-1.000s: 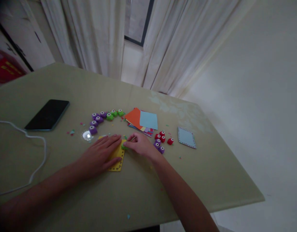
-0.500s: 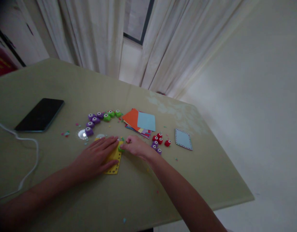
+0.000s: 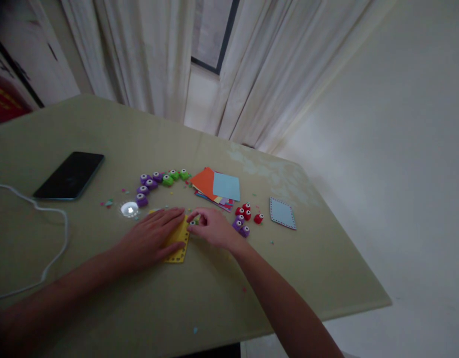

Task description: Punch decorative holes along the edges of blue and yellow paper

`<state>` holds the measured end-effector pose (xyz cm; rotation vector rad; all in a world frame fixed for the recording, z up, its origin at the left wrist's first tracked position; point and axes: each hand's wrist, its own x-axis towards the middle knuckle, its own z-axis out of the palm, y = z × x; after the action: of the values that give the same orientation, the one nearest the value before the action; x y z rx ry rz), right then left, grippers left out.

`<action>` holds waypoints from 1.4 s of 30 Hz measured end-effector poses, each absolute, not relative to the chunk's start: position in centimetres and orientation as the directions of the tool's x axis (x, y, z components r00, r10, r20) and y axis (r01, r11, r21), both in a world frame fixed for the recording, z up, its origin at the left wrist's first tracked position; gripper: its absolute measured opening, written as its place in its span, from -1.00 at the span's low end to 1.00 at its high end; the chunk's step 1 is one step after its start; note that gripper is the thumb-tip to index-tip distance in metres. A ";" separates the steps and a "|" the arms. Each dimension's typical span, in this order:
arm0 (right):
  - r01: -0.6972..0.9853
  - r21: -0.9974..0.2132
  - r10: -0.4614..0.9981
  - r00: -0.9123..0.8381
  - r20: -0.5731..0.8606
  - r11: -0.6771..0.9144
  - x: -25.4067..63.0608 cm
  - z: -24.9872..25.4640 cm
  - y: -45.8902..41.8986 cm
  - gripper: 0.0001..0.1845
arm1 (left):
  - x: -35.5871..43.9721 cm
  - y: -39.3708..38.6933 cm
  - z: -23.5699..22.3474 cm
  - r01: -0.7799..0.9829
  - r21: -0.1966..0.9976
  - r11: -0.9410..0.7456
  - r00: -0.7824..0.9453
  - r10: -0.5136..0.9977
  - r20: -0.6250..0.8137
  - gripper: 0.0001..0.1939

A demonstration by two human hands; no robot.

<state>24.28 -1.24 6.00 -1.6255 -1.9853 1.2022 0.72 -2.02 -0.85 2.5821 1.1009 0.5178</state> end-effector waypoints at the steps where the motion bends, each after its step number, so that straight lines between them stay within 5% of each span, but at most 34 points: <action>1: 0.711 -0.703 0.924 -0.289 -0.251 0.031 24.7 6.2 -1.5 -0.91 | 0.7 -2.0 -0.9 0.632 0.393 -0.668 0.644 0.734 0.213 -0.37; 6: 0.899 -0.437 0.986 -0.091 -0.137 0.022 27.7 7.3 -2.5 -0.90 | 0.7 -2.0 -0.9 0.639 0.386 -0.665 0.647 0.736 0.197 -0.35; 15: 0.803 -0.558 0.976 -0.204 0.073 0.209 24.2 6.5 2.4 -0.87 | 0.8 -2.1 -0.8 0.654 0.361 -0.664 0.642 0.740 0.199 -0.34; 25: 0.802 -0.428 0.908 -0.391 0.153 0.417 14.4 3.5 9.4 -0.67 | 0.9 -2.1 0.0 0.647 0.397 -0.651 0.628 0.750 0.208 -0.39; 36: 0.907 -0.405 0.993 -0.082 0.088 0.111 22.8 2.9 1.9 -0.68 | 0.5 -2.0 -1.0 0.646 0.339 -0.684 0.657 0.724 0.209 -0.33; 42: 0.970 -0.240 0.989 -0.002 0.150 0.038 27.0 2.1 -0.7 -0.68 | 0.1 -1.8 -1.6 0.637 0.345 -0.689 0.642 0.722 0.258 -0.30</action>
<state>26.99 -0.74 2.05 -2.0025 -2.0435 0.0972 0.13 -1.80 -1.60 2.6396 1.1099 0.5594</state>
